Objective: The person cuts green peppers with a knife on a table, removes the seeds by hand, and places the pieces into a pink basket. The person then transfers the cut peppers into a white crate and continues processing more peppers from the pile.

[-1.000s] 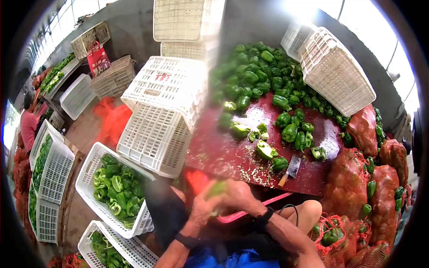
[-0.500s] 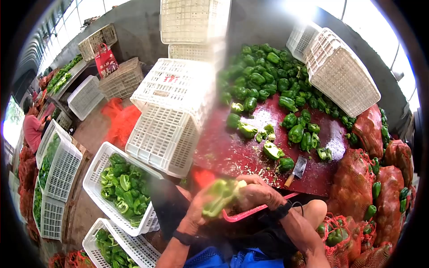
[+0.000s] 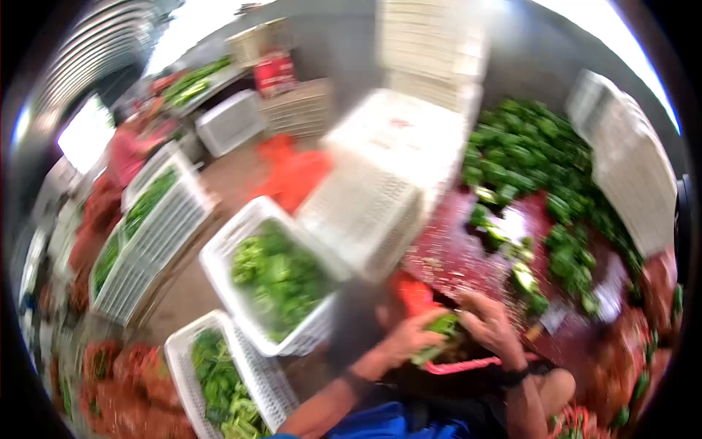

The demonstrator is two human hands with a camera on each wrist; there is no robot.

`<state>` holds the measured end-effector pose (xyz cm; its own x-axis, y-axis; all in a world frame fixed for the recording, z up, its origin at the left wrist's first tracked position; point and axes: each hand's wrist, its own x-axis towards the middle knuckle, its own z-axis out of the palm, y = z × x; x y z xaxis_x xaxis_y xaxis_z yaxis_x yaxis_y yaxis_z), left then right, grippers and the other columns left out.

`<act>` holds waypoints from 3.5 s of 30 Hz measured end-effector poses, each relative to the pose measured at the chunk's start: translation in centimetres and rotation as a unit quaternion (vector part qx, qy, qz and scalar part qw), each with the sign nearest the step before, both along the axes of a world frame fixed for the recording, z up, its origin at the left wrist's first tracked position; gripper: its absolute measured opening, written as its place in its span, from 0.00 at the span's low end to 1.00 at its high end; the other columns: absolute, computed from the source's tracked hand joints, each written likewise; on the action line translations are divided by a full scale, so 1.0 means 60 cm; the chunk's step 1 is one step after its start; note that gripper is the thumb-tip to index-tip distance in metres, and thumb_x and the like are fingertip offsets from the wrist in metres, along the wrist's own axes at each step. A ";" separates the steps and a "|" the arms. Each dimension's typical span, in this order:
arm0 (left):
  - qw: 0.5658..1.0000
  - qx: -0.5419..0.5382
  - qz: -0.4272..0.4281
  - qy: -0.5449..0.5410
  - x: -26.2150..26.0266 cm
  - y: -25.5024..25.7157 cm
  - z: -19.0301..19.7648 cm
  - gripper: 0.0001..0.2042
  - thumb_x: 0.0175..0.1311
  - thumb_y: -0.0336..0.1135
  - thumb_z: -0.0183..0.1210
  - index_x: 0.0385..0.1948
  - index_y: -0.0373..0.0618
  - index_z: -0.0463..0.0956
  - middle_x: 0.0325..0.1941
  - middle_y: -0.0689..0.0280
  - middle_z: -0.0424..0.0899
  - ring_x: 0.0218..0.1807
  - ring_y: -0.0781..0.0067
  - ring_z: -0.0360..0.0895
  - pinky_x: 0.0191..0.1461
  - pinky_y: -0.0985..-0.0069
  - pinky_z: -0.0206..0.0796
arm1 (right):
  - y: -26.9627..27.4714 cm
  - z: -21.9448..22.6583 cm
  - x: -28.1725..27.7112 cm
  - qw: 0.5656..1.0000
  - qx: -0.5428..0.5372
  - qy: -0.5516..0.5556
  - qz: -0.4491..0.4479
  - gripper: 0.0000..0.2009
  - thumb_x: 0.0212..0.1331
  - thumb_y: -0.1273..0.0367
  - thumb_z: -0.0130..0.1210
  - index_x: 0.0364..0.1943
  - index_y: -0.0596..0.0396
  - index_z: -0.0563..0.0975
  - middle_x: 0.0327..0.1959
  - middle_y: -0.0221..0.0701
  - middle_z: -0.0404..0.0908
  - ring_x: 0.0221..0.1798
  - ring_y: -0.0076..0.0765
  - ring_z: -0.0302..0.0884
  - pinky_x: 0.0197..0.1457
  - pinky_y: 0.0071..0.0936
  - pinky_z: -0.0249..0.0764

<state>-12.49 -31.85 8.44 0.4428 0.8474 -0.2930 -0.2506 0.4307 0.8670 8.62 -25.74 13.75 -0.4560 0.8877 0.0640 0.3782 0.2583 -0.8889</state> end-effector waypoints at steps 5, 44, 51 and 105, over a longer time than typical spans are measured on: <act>0.990 -0.006 0.041 -0.136 0.005 -0.020 0.012 0.34 0.60 0.24 0.60 0.72 0.40 0.62 0.57 0.64 0.80 0.50 0.78 0.79 0.55 0.81 0.73 | 0.020 -0.031 -0.033 0.995 0.079 -0.064 0.016 0.03 0.63 0.75 0.58 0.36 0.62 0.79 0.29 0.41 0.80 0.31 0.44 0.78 0.38 0.35 0.74; 0.887 0.303 0.322 0.134 -0.156 0.025 0.179 0.17 0.67 0.29 0.59 0.56 0.35 0.73 0.43 0.61 0.85 0.38 0.77 0.80 0.42 0.79 0.74 | 0.203 -0.172 0.372 0.829 0.247 -0.408 -0.291 0.08 0.54 0.68 0.54 0.26 0.57 0.81 0.30 0.47 0.83 0.37 0.57 0.82 0.41 0.50 0.78; 0.924 0.346 0.134 0.092 -0.004 0.194 0.210 0.14 0.65 0.22 0.59 0.53 0.35 0.76 0.42 0.61 0.85 0.44 0.77 0.82 0.48 0.80 0.76 | 0.146 -0.176 0.426 0.839 -0.255 -0.198 -0.438 0.18 0.66 0.56 0.53 0.35 0.61 0.79 0.28 0.45 0.83 0.24 0.50 0.84 0.23 0.43 0.81; 0.775 0.428 -0.018 0.464 0.248 0.354 -0.139 0.22 0.52 0.43 0.69 0.45 0.43 0.74 0.47 0.51 0.77 0.49 0.45 0.79 0.51 0.53 0.75 | 0.245 -0.178 0.351 0.904 0.111 -0.283 -0.302 0.13 0.53 0.63 0.66 0.31 0.56 0.75 0.29 0.45 0.79 0.34 0.56 0.79 0.39 0.48 0.75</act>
<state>2.40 -10.63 0.13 0.4059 0.8991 0.1637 0.6516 -0.4103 0.6381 29.71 -11.04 3.06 0.0915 0.9795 0.1793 0.8878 0.0013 -0.4602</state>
